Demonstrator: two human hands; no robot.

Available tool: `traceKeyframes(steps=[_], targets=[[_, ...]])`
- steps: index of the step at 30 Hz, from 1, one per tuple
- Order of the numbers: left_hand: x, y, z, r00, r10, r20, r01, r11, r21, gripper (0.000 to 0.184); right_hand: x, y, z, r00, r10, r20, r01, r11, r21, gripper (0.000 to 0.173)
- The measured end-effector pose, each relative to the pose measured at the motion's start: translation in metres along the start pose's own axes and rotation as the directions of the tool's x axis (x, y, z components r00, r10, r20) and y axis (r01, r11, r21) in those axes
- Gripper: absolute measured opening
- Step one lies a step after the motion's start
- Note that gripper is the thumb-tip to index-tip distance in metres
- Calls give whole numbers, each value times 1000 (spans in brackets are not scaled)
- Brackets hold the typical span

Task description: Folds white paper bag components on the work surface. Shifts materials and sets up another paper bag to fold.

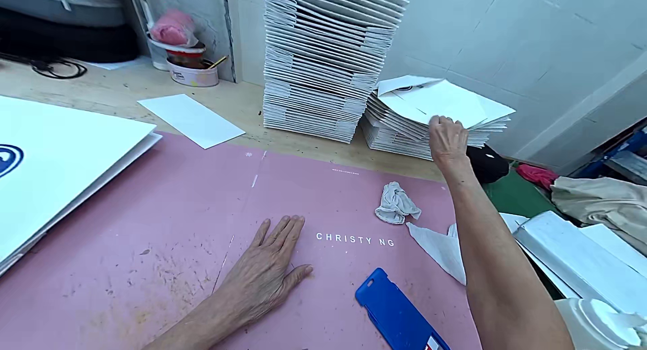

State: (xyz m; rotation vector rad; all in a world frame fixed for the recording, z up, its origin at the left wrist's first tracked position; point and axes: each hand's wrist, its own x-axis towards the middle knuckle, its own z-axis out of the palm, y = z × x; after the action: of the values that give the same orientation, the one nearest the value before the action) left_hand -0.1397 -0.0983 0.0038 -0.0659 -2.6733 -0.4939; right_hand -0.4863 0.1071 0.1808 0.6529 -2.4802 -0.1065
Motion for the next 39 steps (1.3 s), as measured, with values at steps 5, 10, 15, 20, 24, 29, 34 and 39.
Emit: traceKeyframes(steps=[5, 10, 15, 20, 24, 29, 34, 39], targets=[[1, 1, -3, 998, -20, 52, 20, 1000, -3, 83, -9, 6, -18, 974, -49, -223, 51, 999, 1, 26], [3, 0, -6, 997, -22, 76, 25, 999, -35, 82, -20, 7, -36, 999, 48, 21, -48, 998, 33, 26], [5, -2, -8, 990, -31, 138, 40, 997, -63, 78, -59, -4, -99, 977, 127, -169, -114, 990, 88, 27], [8, -4, -14, 989, -22, 144, 41, 991, -127, 68, -169, -28, -159, 934, -64, -351, 99, 991, 85, 27], [11, -16, -22, 973, -137, 188, 227, 729, -646, 62, -272, -68, -174, 867, -133, -480, 225, 964, 139, 38], [-16, -57, -48, 979, -128, 161, 121, -277, -953, 89, -363, -115, -141, 761, -264, -593, 501, 819, 279, 29], [-98, -16, -121, 843, -427, 327, 267, -196, -943, 27, -395, -127, -101, 757, -414, -505, 635, 648, 420, 31], [-147, -14, -125, 740, -598, 309, 414, 43, -909, 26, -421, -134, -93, 753, -572, -325, 650, 565, 509, 38]])
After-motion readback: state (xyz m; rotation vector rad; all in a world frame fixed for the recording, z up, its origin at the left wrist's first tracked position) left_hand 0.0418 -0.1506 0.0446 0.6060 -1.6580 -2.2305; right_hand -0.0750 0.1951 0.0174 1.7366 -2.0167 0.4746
